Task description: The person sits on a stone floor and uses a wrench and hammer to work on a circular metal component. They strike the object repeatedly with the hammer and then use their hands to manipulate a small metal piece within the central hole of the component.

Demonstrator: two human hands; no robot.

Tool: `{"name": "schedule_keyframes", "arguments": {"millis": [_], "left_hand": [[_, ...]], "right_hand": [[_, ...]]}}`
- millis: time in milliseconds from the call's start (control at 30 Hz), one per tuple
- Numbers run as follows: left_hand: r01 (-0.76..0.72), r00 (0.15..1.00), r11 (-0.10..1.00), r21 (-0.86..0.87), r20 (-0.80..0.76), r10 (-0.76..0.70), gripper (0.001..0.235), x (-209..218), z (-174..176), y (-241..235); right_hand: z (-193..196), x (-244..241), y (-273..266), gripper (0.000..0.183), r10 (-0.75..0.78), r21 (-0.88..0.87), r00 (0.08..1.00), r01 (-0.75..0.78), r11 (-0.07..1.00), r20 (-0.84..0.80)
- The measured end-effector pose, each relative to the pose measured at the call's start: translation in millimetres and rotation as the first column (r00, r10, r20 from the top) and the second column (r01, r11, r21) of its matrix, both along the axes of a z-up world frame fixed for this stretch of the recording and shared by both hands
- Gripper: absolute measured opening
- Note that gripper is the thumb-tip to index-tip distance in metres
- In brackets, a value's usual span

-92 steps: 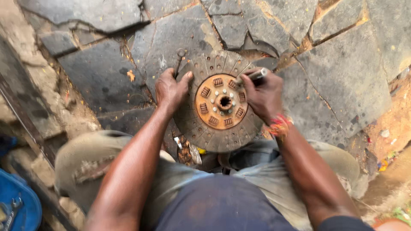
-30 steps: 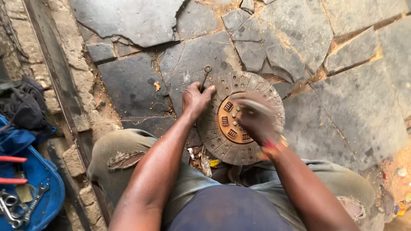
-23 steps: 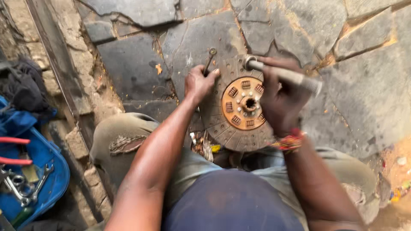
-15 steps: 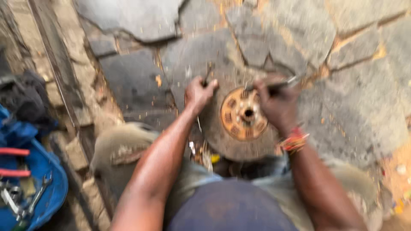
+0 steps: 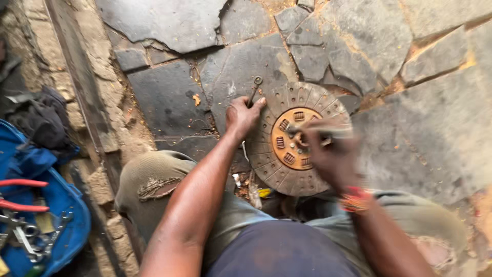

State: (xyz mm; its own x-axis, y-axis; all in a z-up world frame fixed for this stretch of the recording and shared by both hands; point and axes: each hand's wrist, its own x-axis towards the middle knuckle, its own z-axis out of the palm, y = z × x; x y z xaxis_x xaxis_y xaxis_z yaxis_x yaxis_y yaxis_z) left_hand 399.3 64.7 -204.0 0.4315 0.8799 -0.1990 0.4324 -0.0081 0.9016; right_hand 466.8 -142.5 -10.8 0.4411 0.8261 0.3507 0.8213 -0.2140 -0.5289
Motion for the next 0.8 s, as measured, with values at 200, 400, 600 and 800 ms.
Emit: {"name": "schedule_keyframes", "arguments": {"millis": [200,400,600,800], "left_hand": [[0.038,0.999,0.991,-0.126,-0.033,-0.043,0.047,-2,12,-4],[0.036,0.998,0.992,-0.125,-0.038,-0.041,0.044,-15,23,-14],[0.056,0.997,0.989,-0.139,-0.041,-0.062,0.043,-12,39,-10],[0.055,0.996,0.995,-0.082,-0.059,-0.06,0.042,-18,29,-15]], "right_hand": [[-13,-9,3,0.007,0.101,0.161,0.993,-0.09,0.983,-0.056],[14,-6,-10,0.009,-0.086,-0.001,0.957,0.089,0.996,-0.279],[5,-20,-35,0.008,-0.006,0.012,1.0,0.006,1.0,-0.009],[-24,1,-66,0.012,-0.188,-0.015,0.97,0.188,0.982,-0.154]]}}
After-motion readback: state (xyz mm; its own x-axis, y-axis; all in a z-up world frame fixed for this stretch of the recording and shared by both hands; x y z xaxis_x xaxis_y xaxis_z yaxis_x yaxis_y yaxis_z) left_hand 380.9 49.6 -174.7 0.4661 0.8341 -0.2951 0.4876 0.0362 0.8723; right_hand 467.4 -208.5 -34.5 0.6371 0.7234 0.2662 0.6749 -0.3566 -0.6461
